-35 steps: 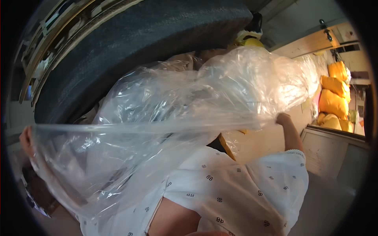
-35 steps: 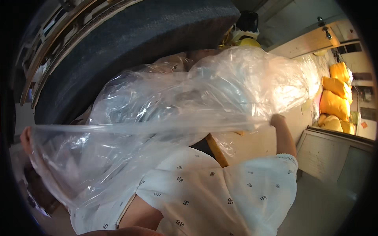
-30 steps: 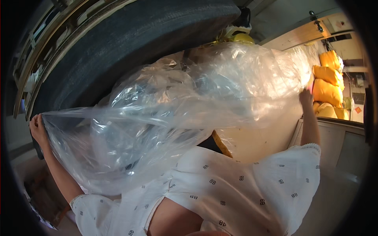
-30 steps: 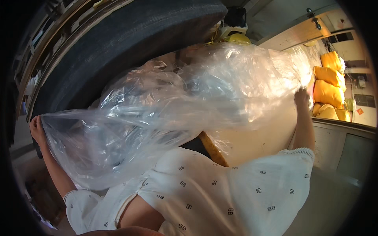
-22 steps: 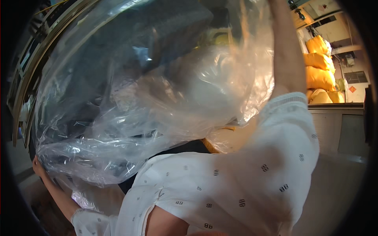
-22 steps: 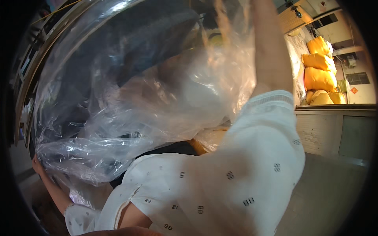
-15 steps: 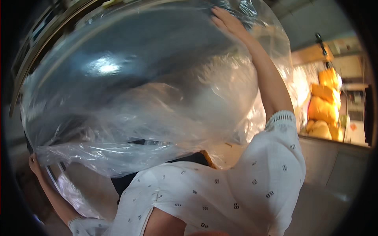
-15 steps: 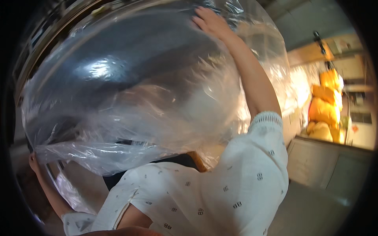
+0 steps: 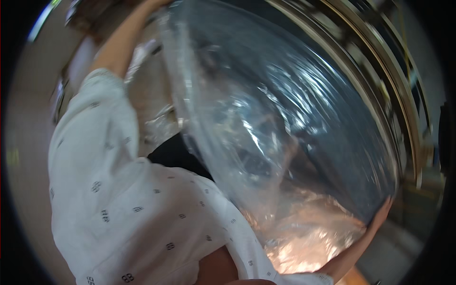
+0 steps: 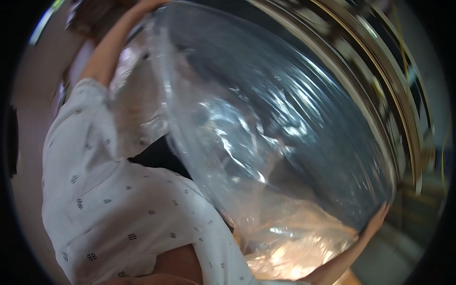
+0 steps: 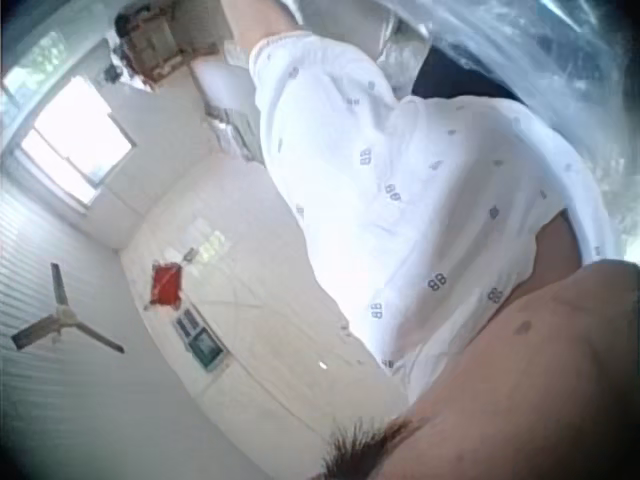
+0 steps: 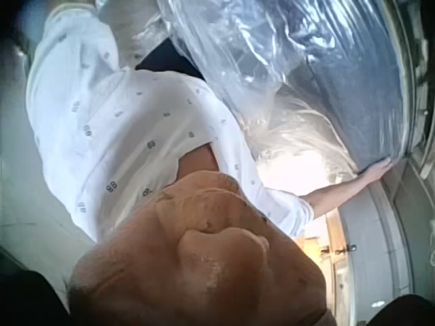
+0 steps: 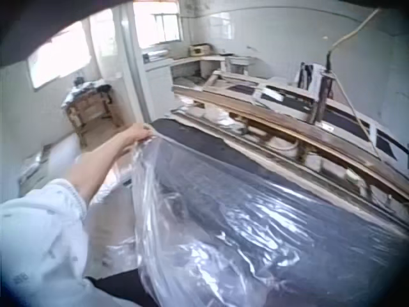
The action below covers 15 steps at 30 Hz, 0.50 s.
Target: Covering a large curved foam manufacturing component with a protective plastic bag.
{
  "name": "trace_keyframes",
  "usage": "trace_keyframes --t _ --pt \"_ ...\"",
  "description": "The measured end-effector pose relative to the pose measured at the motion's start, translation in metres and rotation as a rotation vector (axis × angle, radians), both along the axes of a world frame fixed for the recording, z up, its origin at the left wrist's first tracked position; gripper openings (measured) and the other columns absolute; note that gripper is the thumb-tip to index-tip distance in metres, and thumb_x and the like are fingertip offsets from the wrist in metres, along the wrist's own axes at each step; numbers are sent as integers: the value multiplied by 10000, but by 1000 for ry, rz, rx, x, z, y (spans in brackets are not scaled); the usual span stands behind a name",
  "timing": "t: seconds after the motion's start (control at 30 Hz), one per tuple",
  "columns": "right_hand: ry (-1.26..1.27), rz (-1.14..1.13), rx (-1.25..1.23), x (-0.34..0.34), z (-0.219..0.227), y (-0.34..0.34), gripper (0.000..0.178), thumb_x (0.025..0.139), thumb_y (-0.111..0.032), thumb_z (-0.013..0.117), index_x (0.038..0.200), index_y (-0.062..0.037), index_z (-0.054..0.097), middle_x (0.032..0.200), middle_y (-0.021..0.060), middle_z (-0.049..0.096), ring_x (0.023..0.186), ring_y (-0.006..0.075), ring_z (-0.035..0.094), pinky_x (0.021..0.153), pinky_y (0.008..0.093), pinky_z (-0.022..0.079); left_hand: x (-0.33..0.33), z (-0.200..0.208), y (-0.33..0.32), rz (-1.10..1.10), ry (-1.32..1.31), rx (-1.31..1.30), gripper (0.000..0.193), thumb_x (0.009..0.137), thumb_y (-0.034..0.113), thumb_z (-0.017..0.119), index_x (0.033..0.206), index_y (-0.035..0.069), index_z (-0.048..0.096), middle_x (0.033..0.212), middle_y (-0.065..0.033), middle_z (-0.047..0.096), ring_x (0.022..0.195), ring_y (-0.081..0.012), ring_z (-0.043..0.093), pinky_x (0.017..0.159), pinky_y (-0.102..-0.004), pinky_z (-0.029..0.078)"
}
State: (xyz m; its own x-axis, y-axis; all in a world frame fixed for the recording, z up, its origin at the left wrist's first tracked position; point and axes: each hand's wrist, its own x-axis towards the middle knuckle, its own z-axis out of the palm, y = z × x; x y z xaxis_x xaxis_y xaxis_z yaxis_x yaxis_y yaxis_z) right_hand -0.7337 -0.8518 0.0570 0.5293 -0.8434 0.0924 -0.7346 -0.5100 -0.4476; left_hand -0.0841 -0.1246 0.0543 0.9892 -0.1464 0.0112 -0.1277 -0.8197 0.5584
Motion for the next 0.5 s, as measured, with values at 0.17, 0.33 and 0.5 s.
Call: trace_keyframes --t 0.17,0.33,0.5 --pt "-7 -182 299 20 -20 -57 513 941 -395 358 1256 -6 471 1267 151 489 1133 287 494 954 347 383 -24 -11 -35 -54 -580 -362 197 733 214 630 795 31 672 764 -115 656 714 -196 628 653 -311 484" --pt "20 298 -946 137 55 95 289 930 -270 444 1030 -19 547 979 183 532 891 356 527 748 425 446 -19 -16 -37 -64 -610 -447 228 730 239 629 800 25 666 793 -146 649 766 -249 627 699 -337 478" --pt "-450 715 -75 277 69 371 199 897 -158 528 1035 -15 527 963 79 506 857 158 498 772 275 416 -16 -14 -24 16 -585 -507 229 732 251 615 794 36 666 846 -164 639 825 -292 614 750 -367 466"
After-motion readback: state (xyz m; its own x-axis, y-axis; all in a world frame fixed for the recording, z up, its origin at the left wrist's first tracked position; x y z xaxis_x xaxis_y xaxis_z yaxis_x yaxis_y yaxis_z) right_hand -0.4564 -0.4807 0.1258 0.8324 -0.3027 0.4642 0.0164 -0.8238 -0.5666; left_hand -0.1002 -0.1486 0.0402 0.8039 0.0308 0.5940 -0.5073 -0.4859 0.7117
